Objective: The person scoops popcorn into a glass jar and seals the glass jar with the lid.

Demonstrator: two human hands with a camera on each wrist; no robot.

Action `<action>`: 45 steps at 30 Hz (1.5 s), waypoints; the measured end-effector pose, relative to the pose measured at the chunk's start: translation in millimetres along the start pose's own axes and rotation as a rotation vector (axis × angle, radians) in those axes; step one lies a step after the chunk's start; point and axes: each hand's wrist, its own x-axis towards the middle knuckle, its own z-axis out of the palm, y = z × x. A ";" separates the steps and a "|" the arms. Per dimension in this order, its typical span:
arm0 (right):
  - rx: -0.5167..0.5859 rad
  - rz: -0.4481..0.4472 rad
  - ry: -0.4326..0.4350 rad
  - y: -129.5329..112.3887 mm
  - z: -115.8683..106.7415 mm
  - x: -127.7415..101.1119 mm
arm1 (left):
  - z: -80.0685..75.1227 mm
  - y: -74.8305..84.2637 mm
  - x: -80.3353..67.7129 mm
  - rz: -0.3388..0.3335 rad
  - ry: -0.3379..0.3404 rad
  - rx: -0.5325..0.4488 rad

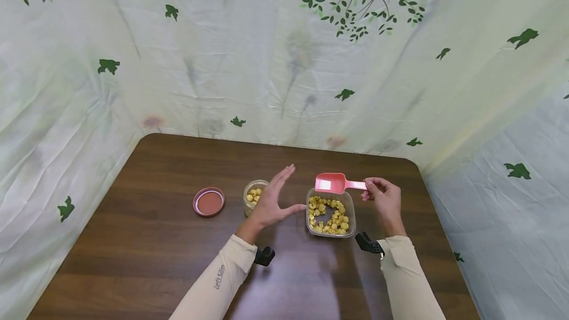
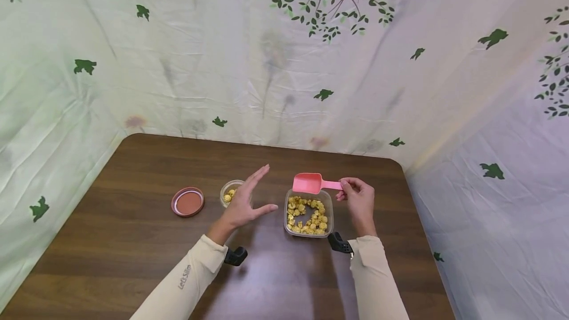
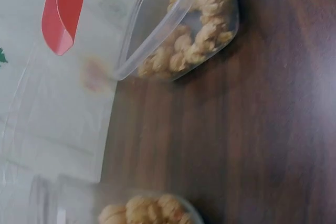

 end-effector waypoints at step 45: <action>-0.463 -0.179 -0.045 10.8 -44.5 2.6 | 85.7 -42.5 -39.3 -0.274 -0.187 -0.076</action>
